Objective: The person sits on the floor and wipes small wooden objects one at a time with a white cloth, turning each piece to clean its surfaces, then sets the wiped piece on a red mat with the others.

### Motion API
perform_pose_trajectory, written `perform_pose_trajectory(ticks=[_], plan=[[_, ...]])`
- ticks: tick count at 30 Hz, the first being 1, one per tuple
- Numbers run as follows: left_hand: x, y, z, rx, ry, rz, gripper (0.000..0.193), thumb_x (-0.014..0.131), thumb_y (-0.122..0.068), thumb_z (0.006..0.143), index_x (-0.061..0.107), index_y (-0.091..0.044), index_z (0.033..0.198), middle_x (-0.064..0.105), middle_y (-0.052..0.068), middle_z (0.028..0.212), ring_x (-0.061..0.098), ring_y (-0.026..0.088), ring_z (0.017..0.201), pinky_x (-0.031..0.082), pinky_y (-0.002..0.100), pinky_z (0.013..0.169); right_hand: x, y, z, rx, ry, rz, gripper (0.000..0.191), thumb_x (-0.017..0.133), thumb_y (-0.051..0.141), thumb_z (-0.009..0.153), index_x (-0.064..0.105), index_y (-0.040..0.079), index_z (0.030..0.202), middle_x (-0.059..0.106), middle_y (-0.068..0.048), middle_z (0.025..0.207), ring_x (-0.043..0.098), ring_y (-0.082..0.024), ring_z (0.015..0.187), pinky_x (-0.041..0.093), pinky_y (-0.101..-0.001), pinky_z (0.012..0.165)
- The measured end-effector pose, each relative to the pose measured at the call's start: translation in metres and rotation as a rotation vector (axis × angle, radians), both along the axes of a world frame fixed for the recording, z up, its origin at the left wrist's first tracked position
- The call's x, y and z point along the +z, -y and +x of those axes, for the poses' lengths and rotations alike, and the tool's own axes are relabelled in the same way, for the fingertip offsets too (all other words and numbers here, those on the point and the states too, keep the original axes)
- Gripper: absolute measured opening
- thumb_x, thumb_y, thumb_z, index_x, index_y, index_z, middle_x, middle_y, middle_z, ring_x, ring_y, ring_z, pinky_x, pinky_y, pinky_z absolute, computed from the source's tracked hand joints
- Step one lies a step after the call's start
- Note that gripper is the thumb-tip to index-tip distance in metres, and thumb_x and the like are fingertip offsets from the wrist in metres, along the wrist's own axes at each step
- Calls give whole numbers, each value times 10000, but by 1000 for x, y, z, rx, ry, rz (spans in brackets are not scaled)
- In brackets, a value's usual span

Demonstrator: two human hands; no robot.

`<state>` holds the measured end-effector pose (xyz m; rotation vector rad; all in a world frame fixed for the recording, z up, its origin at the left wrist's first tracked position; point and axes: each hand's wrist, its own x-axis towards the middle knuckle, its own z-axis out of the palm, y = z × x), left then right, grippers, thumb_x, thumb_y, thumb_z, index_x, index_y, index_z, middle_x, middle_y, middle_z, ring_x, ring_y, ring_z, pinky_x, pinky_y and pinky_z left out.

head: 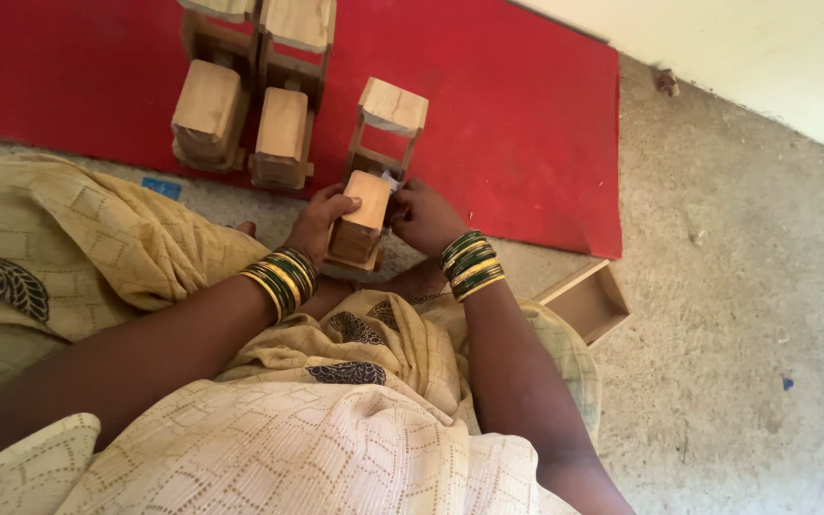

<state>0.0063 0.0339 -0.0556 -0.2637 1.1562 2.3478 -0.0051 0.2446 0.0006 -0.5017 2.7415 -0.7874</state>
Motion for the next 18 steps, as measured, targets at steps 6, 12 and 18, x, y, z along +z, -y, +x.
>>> perform_pose_trajectory(ticks=[6,12,18], plan=[[2,0,0,-6,6,65,668,678,-237,807,492,47,1383,678,179,1120,727,288,942,618,430,819,5,-3,0,-79,312,-260,281,681,57,867,703,25,1145,774,-135,966,757,-214,854,615,-342,789],[1,-1,1,-1,21,40,700,702,-226,795,476,38,1403,676,180,1144,722,278,958,620,428,827,12,3,2,-208,399,-308,639,632,37,863,434,111,1467,697,-86,821,674,-171,678,584,-337,629],[-1,-2,0,9,-34,4,744,739,-222,814,444,55,1439,634,187,1231,691,264,1070,610,413,887,1,3,-1,-185,472,-235,368,595,127,985,601,45,1344,711,-82,829,693,-150,694,598,-313,647]])
